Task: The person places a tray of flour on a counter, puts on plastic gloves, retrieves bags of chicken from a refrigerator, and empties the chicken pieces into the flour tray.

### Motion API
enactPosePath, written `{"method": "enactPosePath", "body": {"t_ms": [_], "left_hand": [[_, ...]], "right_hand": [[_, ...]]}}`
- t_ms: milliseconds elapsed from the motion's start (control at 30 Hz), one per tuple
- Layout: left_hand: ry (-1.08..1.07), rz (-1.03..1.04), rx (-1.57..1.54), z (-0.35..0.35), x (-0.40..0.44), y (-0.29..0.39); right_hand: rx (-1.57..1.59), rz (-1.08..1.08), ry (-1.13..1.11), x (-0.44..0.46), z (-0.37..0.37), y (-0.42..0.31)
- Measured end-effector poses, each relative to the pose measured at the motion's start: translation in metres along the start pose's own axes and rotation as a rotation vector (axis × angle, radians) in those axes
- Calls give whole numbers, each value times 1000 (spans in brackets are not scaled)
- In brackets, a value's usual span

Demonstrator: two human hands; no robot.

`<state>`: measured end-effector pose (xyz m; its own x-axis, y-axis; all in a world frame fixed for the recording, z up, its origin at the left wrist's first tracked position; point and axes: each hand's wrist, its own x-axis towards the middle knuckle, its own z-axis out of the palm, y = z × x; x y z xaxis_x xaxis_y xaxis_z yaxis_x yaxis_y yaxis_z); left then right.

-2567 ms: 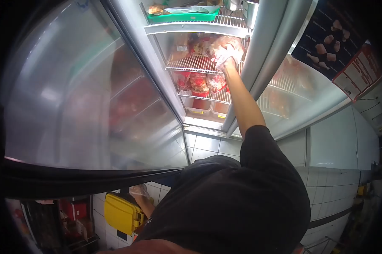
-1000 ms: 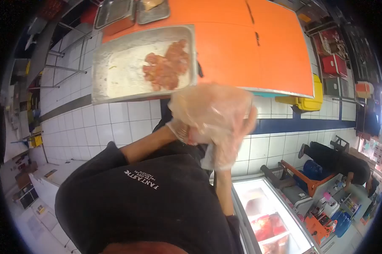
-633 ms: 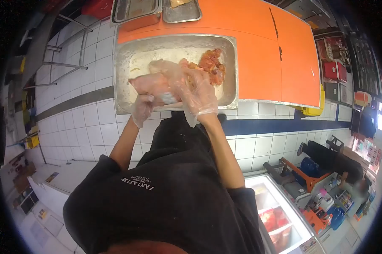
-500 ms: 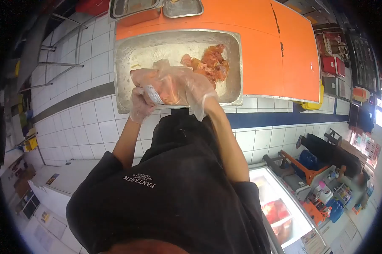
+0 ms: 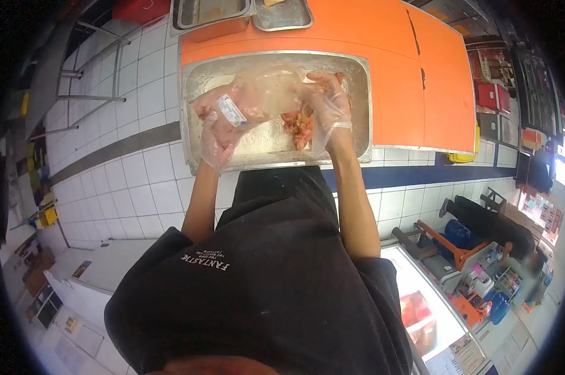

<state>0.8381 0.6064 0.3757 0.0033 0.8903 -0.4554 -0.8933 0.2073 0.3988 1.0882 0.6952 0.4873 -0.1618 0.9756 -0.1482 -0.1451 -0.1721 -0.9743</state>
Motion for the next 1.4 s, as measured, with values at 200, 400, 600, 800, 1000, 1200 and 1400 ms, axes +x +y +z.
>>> {"method": "enactPosePath", "body": {"t_ms": [200,400,600,800,1000,1200,1400], "left_hand": [[28,58,109,-18,15,26],[108,95,271,0,-10,26],[180,29,254,-15,-24,19],[125,6,294,8,-33,25],[34,-25,289,35,-38,41],[39,47,310,21,-35,44],[65,18,342,33,-38,54]], "right_hand": [[-8,123,5,-6,8,15],[-262,146,19,-12,7,58],[-161,-75,-49,-9,2,88],[-326,360,-111,-13,-8,31],[-267,359,-164,-13,-30,55],[-338,431,-252,-10,-45,51],[-101,261,-256,-24,-41,47]]}}
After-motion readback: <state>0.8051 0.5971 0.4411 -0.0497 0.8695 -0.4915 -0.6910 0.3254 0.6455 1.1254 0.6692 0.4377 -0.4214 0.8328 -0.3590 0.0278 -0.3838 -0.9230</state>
